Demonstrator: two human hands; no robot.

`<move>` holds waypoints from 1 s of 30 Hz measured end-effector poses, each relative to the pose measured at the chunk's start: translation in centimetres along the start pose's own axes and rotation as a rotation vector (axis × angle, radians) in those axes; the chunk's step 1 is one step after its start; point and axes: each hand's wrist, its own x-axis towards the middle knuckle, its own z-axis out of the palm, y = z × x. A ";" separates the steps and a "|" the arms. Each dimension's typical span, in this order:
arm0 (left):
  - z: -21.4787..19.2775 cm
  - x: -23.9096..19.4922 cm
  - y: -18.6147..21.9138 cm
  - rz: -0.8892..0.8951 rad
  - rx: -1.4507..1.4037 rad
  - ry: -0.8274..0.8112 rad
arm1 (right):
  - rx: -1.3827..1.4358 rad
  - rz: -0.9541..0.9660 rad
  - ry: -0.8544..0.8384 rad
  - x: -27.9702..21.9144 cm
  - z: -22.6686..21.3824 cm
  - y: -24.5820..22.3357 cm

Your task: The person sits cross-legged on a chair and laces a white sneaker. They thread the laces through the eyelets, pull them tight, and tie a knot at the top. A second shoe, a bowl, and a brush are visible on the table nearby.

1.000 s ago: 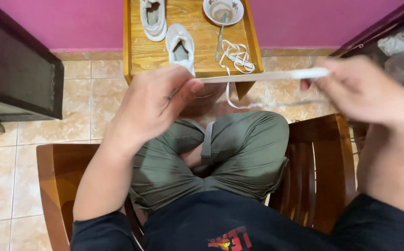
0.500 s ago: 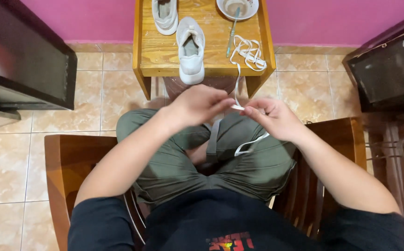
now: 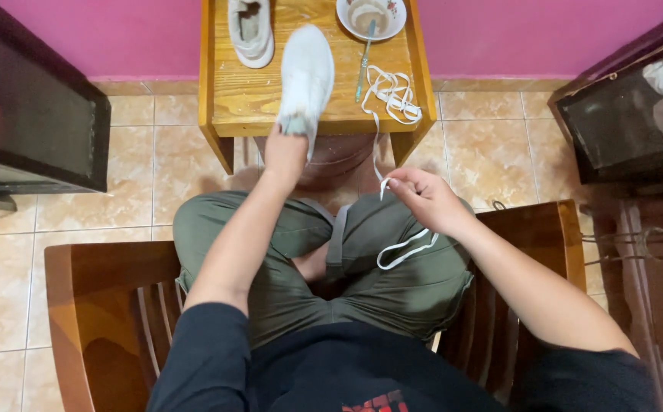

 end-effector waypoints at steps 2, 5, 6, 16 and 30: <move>0.0 -2.8 -0.1 0.024 -0.001 0.127 | 0.047 -0.016 0.020 1.3 0.4 1.5; 4.3 -6.5 -0.9 0.038 -0.054 0.034 | -0.140 -0.054 0.021 2.1 0.8 3.0; 3.2 -7.2 -0.6 0.031 -0.065 0.013 | -0.150 -0.065 0.041 2.1 1.0 2.9; -2.7 -4.9 0.9 0.022 -0.117 0.088 | -0.597 -0.300 0.259 9.7 1.2 3.9; 2.0 -4.7 -0.5 0.054 -0.109 0.023 | -0.683 -0.158 0.265 23.4 5.9 4.6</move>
